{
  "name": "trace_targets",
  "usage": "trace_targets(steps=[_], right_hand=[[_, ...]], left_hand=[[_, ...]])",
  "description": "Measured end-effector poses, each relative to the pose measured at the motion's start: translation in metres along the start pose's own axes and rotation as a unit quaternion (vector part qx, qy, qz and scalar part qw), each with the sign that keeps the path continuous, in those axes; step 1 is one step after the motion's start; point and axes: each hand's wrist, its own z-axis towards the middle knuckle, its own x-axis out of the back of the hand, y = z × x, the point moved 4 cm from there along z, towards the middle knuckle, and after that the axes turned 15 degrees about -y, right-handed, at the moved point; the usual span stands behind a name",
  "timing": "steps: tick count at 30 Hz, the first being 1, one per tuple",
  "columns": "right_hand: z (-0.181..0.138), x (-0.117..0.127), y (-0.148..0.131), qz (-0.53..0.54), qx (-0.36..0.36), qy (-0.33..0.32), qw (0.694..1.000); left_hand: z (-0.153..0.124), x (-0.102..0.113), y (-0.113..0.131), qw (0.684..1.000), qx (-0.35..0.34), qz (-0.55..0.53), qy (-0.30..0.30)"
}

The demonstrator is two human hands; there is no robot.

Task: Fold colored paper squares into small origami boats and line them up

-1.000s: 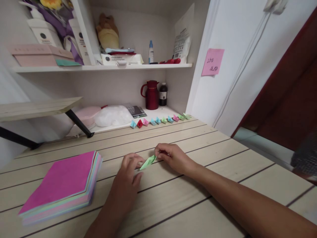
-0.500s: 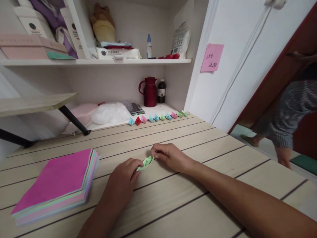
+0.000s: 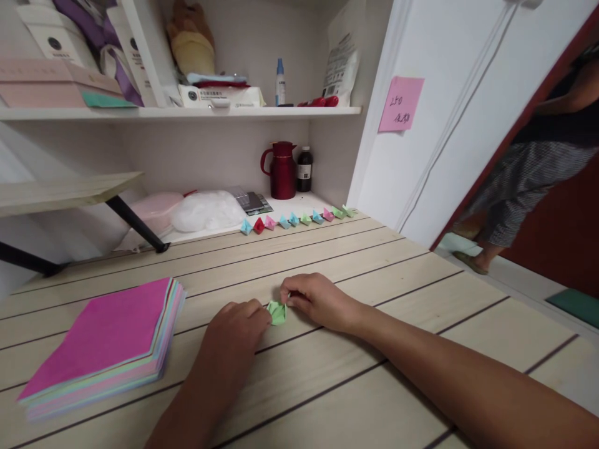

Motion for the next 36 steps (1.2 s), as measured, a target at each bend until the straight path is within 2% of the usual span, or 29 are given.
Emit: trace_targets(steps=[5, 11, 13, 16, 20, 24, 32, 36], right_hand=[[-0.001, -0.001, -0.001, -0.012, -0.008, -0.002, 1.000], [-0.004, 0.004, -0.013, 0.057, 0.046, 0.032, 0.997], [-0.005, 0.001, -0.014, 0.072, 0.043, 0.019, 0.996], [-0.004, -0.005, -0.013, 0.041, 0.031, -0.004, 0.999], [-0.004, -0.009, -0.012, 0.013, 0.033, -0.011, 0.999], [-0.005, -0.007, -0.012, 0.028, 0.025, -0.014, 0.999], [-0.006, 0.000, -0.014, 0.042, 0.014, -0.014, 0.999], [-0.005, 0.003, -0.012, 0.096, 0.019, -0.012, 0.995]], left_hand=[[-0.001, 0.001, 0.000, 1.000, 0.000, -0.006, -0.001], [-0.001, 0.002, 0.004, 1.000, -0.003, -0.025, 0.005], [-0.001, 0.002, 0.005, 1.000, -0.004, -0.015, -0.005], [0.000, 0.000, 0.005, 1.000, -0.001, -0.001, -0.019], [-0.001, 0.000, 0.004, 1.000, -0.009, -0.021, -0.010], [-0.003, 0.001, 0.005, 0.999, -0.018, -0.044, 0.001], [-0.003, 0.002, 0.002, 0.998, 0.013, -0.058, -0.019], [-0.004, 0.000, 0.001, 0.999, 0.000, -0.049, -0.021]])
